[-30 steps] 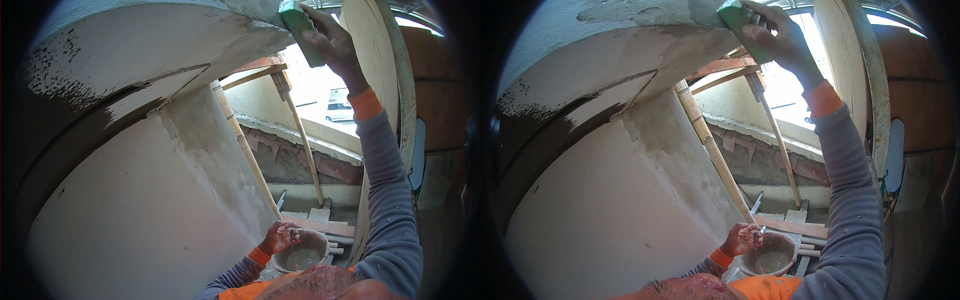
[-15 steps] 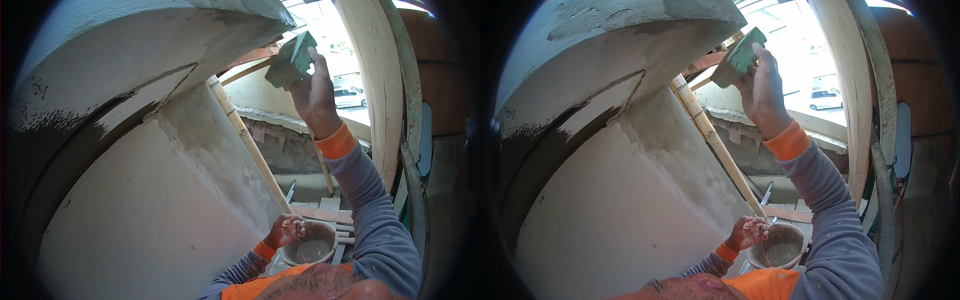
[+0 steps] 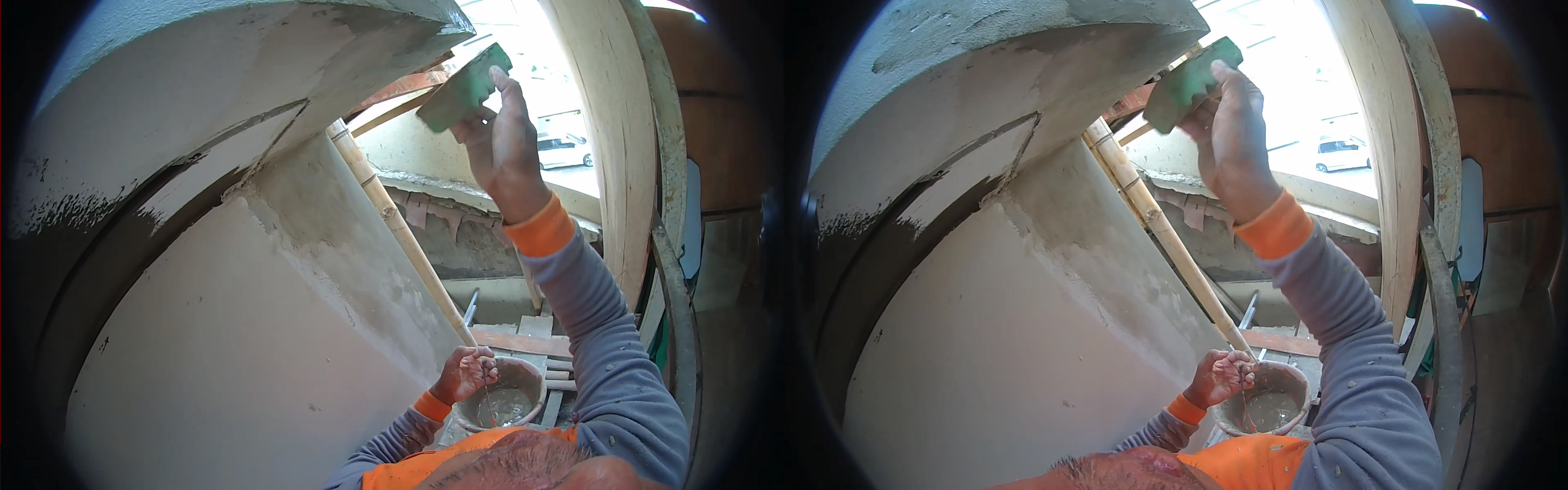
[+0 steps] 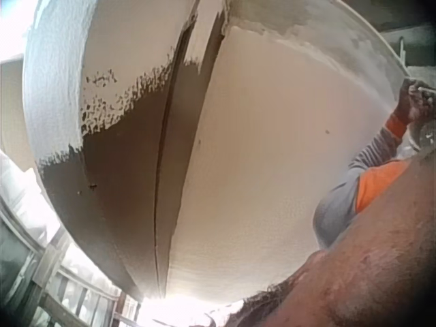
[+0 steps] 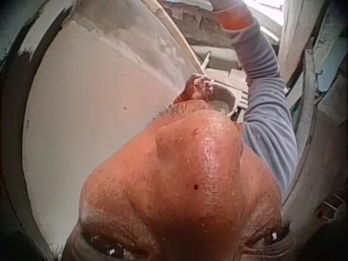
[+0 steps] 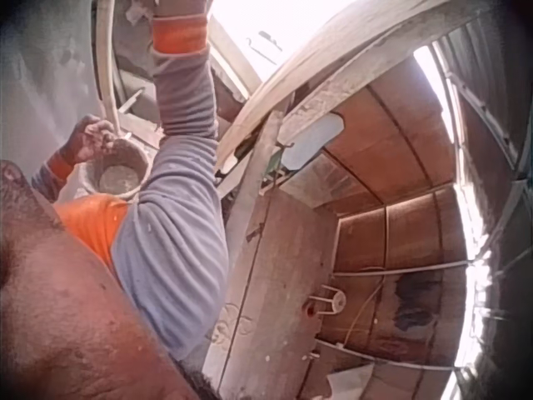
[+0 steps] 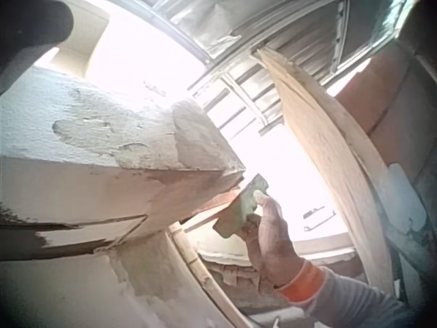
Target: The person smooths a concrete structure by rubbing its surface with a sponge, wetting the sponge in a bucket of water, and wiping the concrete again.
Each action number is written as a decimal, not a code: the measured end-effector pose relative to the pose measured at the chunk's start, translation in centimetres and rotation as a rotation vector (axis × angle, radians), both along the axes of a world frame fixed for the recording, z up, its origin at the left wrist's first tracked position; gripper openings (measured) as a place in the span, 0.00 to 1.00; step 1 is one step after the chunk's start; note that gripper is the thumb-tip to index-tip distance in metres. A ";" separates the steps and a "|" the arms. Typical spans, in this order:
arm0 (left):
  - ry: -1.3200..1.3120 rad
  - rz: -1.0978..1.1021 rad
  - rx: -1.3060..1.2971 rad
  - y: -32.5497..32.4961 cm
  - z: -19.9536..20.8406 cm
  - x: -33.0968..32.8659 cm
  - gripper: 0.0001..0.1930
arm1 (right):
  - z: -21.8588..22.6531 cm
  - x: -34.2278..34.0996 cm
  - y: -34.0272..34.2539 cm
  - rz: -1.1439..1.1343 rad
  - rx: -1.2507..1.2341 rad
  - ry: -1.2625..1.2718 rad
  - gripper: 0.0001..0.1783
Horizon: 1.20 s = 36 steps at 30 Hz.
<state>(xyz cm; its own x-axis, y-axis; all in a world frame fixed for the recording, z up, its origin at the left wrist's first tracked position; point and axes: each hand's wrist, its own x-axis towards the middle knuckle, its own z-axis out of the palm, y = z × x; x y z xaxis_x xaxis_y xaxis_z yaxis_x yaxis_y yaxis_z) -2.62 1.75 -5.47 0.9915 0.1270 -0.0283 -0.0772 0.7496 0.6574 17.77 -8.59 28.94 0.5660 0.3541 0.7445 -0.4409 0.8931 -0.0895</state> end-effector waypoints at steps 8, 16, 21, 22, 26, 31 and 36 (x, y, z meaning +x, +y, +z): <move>-0.002 -0.029 -0.002 -0.4 0.2 1.0 0.24 | 2.3 -2.5 1.8 0.020 0.075 0.088 0.27; 0.004 -0.014 0.007 -0.8 0.9 0.8 0.24 | -0.5 3.6 -0.5 -0.518 -0.091 0.012 0.27; 0.004 -0.048 0.003 -0.5 0.4 1.0 0.24 | 2.9 11.0 -3.1 -0.987 -0.034 -0.431 0.29; 0.007 -0.047 0.005 -0.3 0.3 0.9 0.24 | 3.4 11.6 -3.1 -0.987 -0.034 -0.427 0.29; -0.007 -0.057 -0.007 -0.3 0.0 0.8 0.25 | 6.4 12.8 -2.9 -1.363 -0.072 -0.691 0.29; -0.002 -0.087 -0.010 -0.6 -0.2 1.5 0.24 | 13.0 16.7 -2.3 -1.381 0.039 -0.569 0.29; -0.025 -0.019 0.008 0.2 -0.2 0.6 0.24 | 7.8 13.8 -3.4 -0.864 0.041 -0.668 0.34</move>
